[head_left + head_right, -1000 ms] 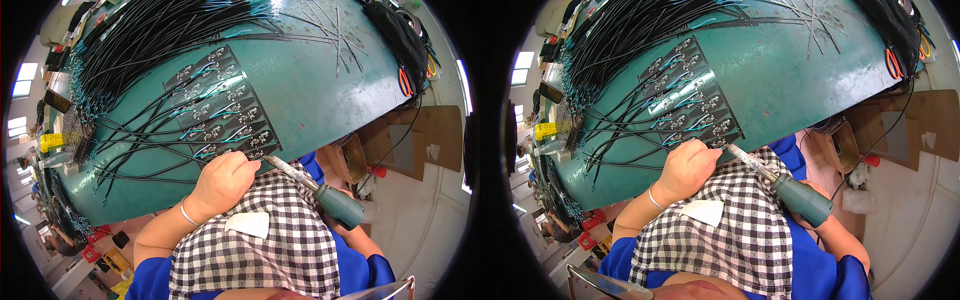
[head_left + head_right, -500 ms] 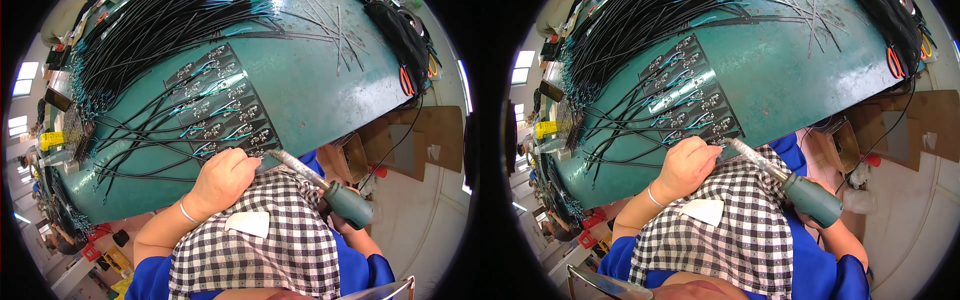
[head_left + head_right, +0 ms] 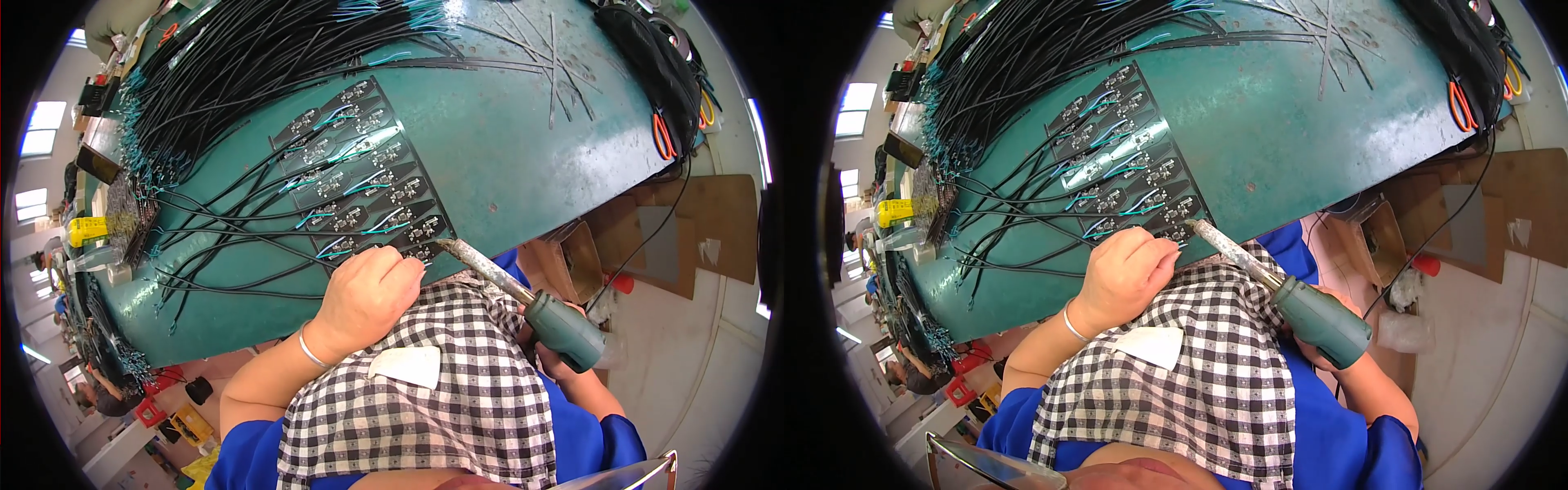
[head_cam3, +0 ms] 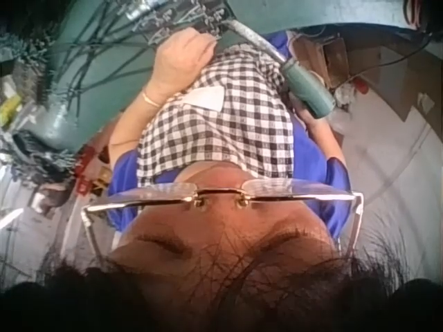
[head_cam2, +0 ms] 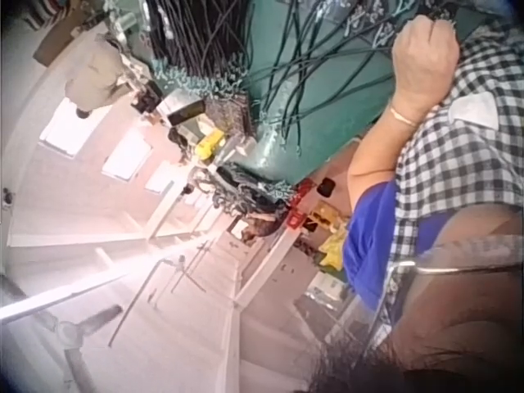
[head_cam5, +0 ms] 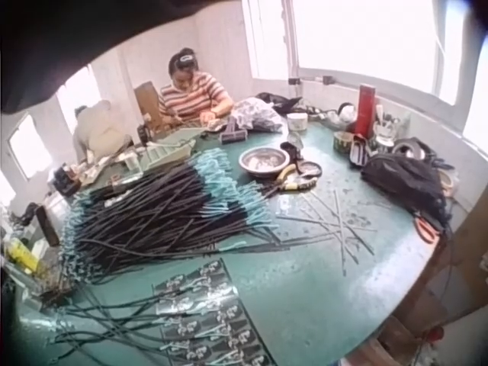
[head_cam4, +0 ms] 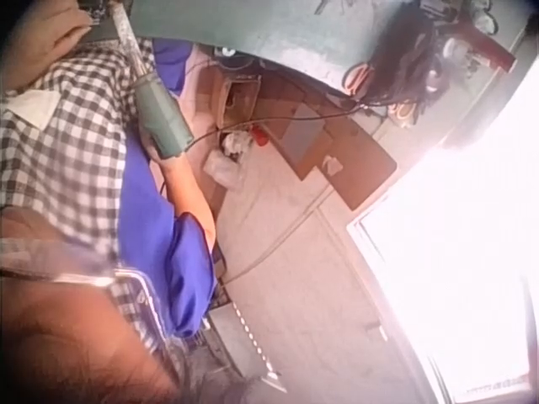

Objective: The person assembles electronic circuit boards by securing bundles of wires to the board surfaces with a glue gun.

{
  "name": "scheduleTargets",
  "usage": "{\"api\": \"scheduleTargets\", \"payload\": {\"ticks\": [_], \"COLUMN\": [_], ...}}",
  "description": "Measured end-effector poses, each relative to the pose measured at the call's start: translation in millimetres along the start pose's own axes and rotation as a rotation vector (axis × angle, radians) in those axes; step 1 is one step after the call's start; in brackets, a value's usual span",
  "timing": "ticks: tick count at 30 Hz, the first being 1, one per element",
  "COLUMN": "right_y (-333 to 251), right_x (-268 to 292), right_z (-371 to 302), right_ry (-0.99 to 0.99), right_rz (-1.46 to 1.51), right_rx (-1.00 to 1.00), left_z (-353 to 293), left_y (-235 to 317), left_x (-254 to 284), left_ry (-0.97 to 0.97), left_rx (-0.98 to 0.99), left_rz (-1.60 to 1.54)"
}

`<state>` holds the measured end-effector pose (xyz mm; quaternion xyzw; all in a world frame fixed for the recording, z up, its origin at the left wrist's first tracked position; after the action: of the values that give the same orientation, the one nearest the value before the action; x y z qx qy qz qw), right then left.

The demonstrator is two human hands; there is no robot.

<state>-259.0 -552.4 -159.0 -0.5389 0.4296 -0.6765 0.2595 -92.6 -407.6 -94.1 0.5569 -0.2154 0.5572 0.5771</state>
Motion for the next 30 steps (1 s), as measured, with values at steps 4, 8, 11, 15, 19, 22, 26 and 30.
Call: {"api": "scheduleTargets", "payload": {"ticks": [4,8,11,15,19,22,26,30], "right_y": [8,-2,9,-13,-2,4,-1,-8], "right_x": [-8,-5,-10,-9,-14,-16,-16,-11], "right_z": [1,-3,-3,1,-9,-10,-10,-7], "right_ry": [-0.122,-0.020,-0.066,-0.012,-0.111,-0.136,-0.133,-0.104], "right_rz": [0.040,-0.140,0.050,-0.174,-0.107,-0.103,-0.130,-0.277], "right_rx": [-0.064,0.101,0.042,0.239,0.096,0.034,0.096,0.173], "left_z": [8,12,14,14,15,15,14,15], "left_y": [3,-6,-13,-20,-18,-17,-15,-11], "left_x": [8,11,6,4,6,4,3,4], "left_ry": [0.056,0.074,0.045,0.023,0.019,0.023,0.019,0.029], "left_rx": [0.033,0.108,0.145,0.164,0.165,0.165,0.168,0.157], "left_rz": [0.048,0.141,0.086,0.054,0.039,0.030,0.037,0.034]}}
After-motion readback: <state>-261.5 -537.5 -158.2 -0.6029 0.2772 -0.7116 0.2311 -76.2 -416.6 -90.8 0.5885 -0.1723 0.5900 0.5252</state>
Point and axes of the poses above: each hand's wrist, its own z-axis towards the middle knuckle, its own x-axis out of the back of the hand, y = z × x, the point moved 10 cm from there along z, towards the middle knuckle, and after that the axes turned 3 degrees about -y, right-handed, at the moved point
